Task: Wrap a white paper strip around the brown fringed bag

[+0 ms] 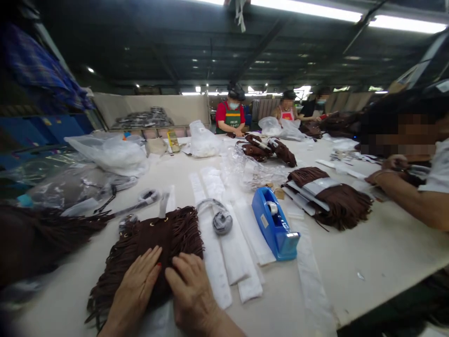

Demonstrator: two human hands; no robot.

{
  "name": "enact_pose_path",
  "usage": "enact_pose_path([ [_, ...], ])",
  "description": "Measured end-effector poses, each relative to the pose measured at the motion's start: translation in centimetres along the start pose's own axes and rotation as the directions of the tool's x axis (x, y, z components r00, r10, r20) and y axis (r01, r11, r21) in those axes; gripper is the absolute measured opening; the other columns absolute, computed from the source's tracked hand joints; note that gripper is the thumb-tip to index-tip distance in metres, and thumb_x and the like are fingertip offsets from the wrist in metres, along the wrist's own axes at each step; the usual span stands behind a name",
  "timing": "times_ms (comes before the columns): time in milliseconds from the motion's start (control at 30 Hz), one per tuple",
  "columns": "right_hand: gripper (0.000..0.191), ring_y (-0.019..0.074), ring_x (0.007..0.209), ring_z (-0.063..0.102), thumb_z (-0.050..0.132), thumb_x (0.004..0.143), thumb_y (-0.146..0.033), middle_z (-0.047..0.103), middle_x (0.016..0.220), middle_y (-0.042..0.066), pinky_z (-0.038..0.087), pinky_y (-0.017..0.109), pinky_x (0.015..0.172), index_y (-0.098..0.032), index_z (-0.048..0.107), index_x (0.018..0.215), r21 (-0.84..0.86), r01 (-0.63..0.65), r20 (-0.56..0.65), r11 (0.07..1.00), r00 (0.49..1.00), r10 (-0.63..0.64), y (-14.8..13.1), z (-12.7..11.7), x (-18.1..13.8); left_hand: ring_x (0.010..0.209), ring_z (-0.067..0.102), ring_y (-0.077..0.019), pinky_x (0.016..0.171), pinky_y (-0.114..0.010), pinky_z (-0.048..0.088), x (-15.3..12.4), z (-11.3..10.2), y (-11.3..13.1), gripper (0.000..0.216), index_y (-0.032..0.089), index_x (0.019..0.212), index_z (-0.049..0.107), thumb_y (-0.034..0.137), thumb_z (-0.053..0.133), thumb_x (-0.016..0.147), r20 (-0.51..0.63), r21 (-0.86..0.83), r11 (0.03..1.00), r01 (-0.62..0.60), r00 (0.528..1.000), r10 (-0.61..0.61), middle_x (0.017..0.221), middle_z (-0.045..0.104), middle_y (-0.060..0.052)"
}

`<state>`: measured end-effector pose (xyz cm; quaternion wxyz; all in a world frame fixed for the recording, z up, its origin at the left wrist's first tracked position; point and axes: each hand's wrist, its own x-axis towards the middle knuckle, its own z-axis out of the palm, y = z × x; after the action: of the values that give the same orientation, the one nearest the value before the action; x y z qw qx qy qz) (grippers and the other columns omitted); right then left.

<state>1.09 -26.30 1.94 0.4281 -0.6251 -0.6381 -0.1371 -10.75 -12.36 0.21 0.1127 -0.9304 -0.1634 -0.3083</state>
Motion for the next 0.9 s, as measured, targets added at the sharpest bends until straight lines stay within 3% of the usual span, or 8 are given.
enact_pose_path([
  [100,0.060,0.0256,0.115,0.041,0.039,0.064,0.000,0.045,0.121,0.017,0.042,0.044,0.094,-0.010,0.042,0.123,-0.028,-0.340,-0.136,0.940,0.933,0.334,1.7,-0.5,-0.7,0.112,0.052,-0.0215,0.094,-0.037,0.042,-0.4,0.4,-0.3,0.043,0.012,0.123,0.049,0.032,0.026,0.093,0.010,0.022,1.000,0.019,1.000,-0.019,0.119,0.058,-0.010],
  [233,0.045,0.0179,0.083,0.055,0.036,0.055,0.001,0.052,0.089,0.006,0.051,0.031,0.076,-0.017,0.052,0.093,0.083,-0.467,-0.128,0.881,0.871,0.474,3.6,0.8,-0.2,0.113,0.051,-0.0237,0.094,-0.041,0.041,-0.1,0.1,0.1,0.045,0.011,0.126,0.047,0.032,0.026,0.092,0.037,0.071,0.997,0.021,0.999,-0.023,0.123,0.055,-0.011],
  [367,0.038,0.0161,0.068,0.055,0.032,0.054,0.002,0.051,0.076,0.004,0.051,0.027,0.065,-0.019,0.053,0.077,0.078,-0.487,-0.174,0.870,0.852,0.493,3.9,0.4,0.3,0.118,0.046,-0.0281,0.093,-0.047,0.041,0.7,-0.8,1.1,0.044,0.018,0.130,0.043,0.031,0.031,0.089,0.185,0.179,0.983,0.050,0.979,-0.083,0.130,0.049,-0.009],
  [467,0.037,0.0200,0.079,0.057,0.034,0.060,0.002,0.056,0.086,0.010,0.051,0.033,0.072,-0.017,0.057,0.081,0.030,-0.482,-0.222,0.876,0.851,0.476,2.1,-0.8,1.2,0.119,0.046,-0.0288,0.093,-0.048,0.040,0.8,-1.0,1.4,0.044,0.021,0.129,0.044,0.030,0.033,0.088,0.227,0.208,0.976,0.064,0.968,-0.112,0.132,0.047,-0.007],
  [567,0.036,0.0230,0.104,0.053,0.039,0.072,-0.005,0.058,0.109,0.015,0.046,0.037,0.089,-0.013,0.058,0.102,-0.003,-0.304,-0.211,0.953,0.931,0.297,-0.7,-0.7,3.3,0.118,0.045,-0.0285,0.094,-0.047,0.038,0.0,-0.1,1.1,0.045,0.022,0.128,0.046,0.027,0.036,0.085,0.187,0.230,0.973,0.012,0.981,-0.057,0.129,0.050,-0.006],
  [667,0.036,0.0216,0.112,0.051,0.047,0.082,-0.019,0.060,0.117,0.011,0.040,0.037,0.099,-0.014,0.054,0.116,0.006,-0.096,-0.094,0.995,0.991,0.096,-1.8,1.7,4.9,0.117,0.046,-0.0266,0.097,-0.044,0.034,-1.1,1.0,0.5,0.048,0.023,0.127,0.047,0.022,0.036,0.080,0.080,0.248,0.967,-0.063,0.996,0.045,0.122,0.057,-0.005],
  [800,0.039,0.0305,0.117,0.049,0.047,0.088,-0.033,0.056,0.122,0.018,0.037,0.052,0.098,-0.011,0.056,0.118,-0.165,-0.247,0.033,0.955,0.966,0.255,0.3,5.1,4.1,0.120,0.042,-0.0309,0.096,-0.043,0.032,-1.6,1.2,0.3,0.053,0.007,0.127,0.043,0.025,0.039,0.078,0.043,0.313,0.949,0.021,0.998,-0.037,0.126,0.051,-0.017],
  [900,0.043,0.0336,0.117,0.048,0.048,0.087,-0.036,0.053,0.125,0.021,0.040,0.054,0.095,-0.009,0.055,0.120,-0.235,-0.238,0.077,0.942,0.962,0.262,1.9,5.9,2.9,0.116,0.046,-0.0317,0.092,-0.040,0.035,-1.7,0.7,0.4,0.047,0.004,0.120,0.049,0.026,0.041,0.078,0.014,0.338,0.941,0.012,1.000,-0.018,0.124,0.052,-0.021],
])
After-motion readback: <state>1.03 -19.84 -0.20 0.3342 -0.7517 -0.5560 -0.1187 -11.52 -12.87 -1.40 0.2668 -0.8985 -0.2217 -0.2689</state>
